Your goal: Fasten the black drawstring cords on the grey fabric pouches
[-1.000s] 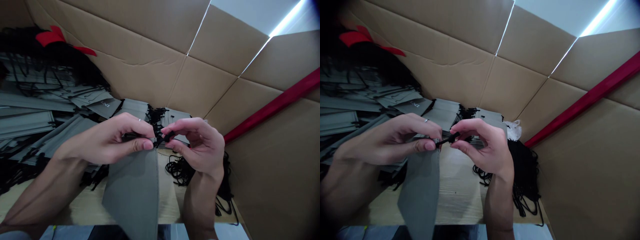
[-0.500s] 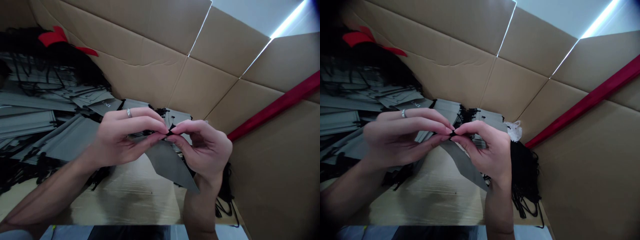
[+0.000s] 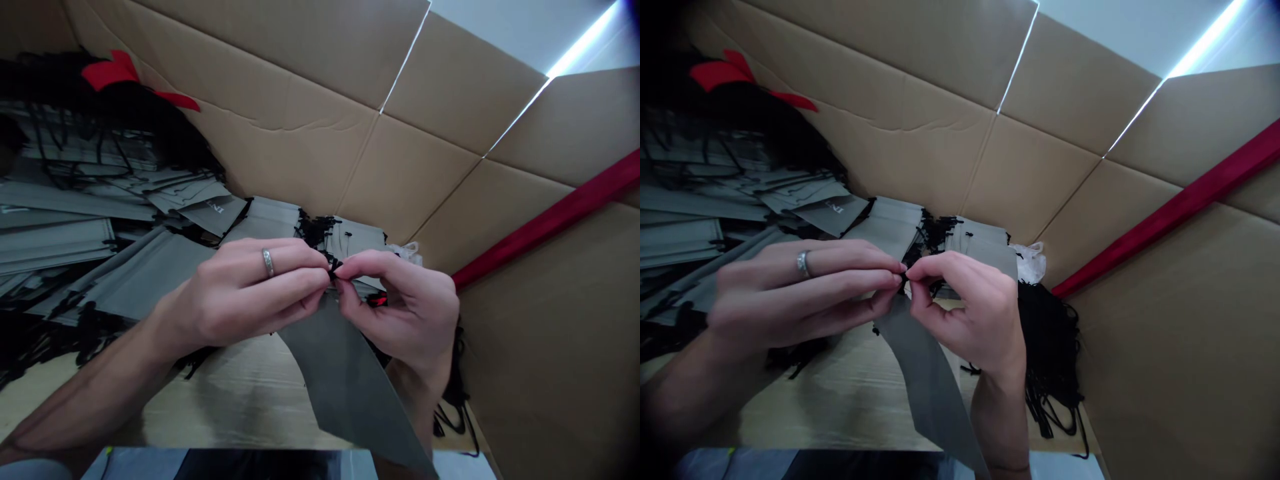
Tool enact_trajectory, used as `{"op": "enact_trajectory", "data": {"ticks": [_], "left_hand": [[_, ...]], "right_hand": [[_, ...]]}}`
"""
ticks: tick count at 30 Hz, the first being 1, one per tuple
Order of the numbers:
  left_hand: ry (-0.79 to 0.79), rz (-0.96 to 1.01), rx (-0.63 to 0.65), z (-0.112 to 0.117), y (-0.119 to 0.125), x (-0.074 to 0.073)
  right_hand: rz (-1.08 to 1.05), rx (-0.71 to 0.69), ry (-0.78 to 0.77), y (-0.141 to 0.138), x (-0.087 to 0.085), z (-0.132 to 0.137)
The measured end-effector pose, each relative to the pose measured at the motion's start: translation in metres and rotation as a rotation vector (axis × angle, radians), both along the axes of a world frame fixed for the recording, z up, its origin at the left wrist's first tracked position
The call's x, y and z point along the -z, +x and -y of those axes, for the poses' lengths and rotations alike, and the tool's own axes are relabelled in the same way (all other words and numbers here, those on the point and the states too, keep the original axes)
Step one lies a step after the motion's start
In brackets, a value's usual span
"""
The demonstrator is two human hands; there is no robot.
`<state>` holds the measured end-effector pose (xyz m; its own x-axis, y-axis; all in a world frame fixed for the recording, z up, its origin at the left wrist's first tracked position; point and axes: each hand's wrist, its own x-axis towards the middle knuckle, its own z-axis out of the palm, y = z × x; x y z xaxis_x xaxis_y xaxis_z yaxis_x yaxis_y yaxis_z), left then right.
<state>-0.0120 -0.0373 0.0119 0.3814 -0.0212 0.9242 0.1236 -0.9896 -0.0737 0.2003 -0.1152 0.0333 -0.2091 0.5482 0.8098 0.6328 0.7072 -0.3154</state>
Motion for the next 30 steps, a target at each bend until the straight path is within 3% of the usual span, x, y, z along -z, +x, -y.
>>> {"op": "enact_trajectory", "data": {"ticks": [10, 14, 18, 21, 23, 25, 30], "left_hand": [[-0.135, 0.05, 0.024, 0.007, 0.0, -0.016], [-0.204, 0.098, 0.118, 0.002, 0.002, -0.013], [-0.443, 0.12, 0.291, -0.006, 0.008, -0.01], [-0.745, -0.095, 0.474, -0.015, 0.01, -0.012], [-0.882, -0.336, 0.509, -0.02, 0.009, -0.015], [-0.906, -0.465, 0.485, -0.024, 0.007, -0.018], [-0.761, -0.5, 0.345, -0.022, 0.0, -0.017]], "right_hand": [[-0.152, -0.079, -0.075, -0.004, 0.004, 0.001], [-0.185, -0.086, -0.086, -0.005, 0.003, 0.001], [-0.223, -0.037, -0.031, -0.006, 0.005, -0.002], [-0.251, 0.023, 0.034, -0.006, 0.006, -0.006], [-0.25, 0.033, 0.058, -0.004, 0.005, -0.008], [-0.258, -0.02, 0.044, -0.001, 0.005, -0.009], [-0.135, -0.246, -0.177, 0.013, 0.001, -0.007]]}}
